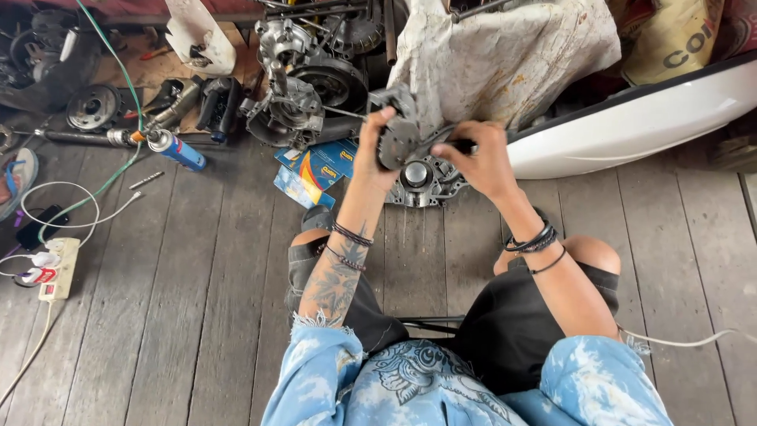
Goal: Assembling and adjusting internal components of a motorcycle engine part while sitting on the floor.
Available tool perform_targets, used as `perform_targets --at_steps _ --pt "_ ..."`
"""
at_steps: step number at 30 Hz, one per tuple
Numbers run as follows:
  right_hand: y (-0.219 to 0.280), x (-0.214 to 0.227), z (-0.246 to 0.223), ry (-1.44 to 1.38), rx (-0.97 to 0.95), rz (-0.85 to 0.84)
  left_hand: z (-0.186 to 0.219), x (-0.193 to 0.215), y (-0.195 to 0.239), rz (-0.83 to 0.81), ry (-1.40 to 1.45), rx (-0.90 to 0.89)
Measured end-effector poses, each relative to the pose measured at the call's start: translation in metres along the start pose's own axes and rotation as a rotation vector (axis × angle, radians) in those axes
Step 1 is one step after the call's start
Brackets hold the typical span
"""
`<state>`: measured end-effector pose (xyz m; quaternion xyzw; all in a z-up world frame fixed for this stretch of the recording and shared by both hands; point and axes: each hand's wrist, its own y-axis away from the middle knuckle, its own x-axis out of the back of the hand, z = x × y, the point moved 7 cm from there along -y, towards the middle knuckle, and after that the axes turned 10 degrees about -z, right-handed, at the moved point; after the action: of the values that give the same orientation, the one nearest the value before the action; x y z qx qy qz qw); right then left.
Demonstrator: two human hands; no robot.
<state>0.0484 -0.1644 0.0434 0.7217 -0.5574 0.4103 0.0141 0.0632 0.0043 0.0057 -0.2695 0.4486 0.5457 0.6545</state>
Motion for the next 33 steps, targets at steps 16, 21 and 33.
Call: perform_targets --at_steps 16,21,33 --pt "0.006 -0.023 0.019 -0.739 -0.315 -0.062 -0.023 0.013 -0.006 0.095 -0.256 -0.051" --pt "0.009 -0.03 0.032 -0.76 -0.364 -0.088 -0.03 0.032 -0.008 0.2 -0.224 -0.014" --pt "0.012 -0.016 0.035 -0.65 -0.354 -0.065 -0.028 0.011 0.008 0.177 -0.203 -0.028"
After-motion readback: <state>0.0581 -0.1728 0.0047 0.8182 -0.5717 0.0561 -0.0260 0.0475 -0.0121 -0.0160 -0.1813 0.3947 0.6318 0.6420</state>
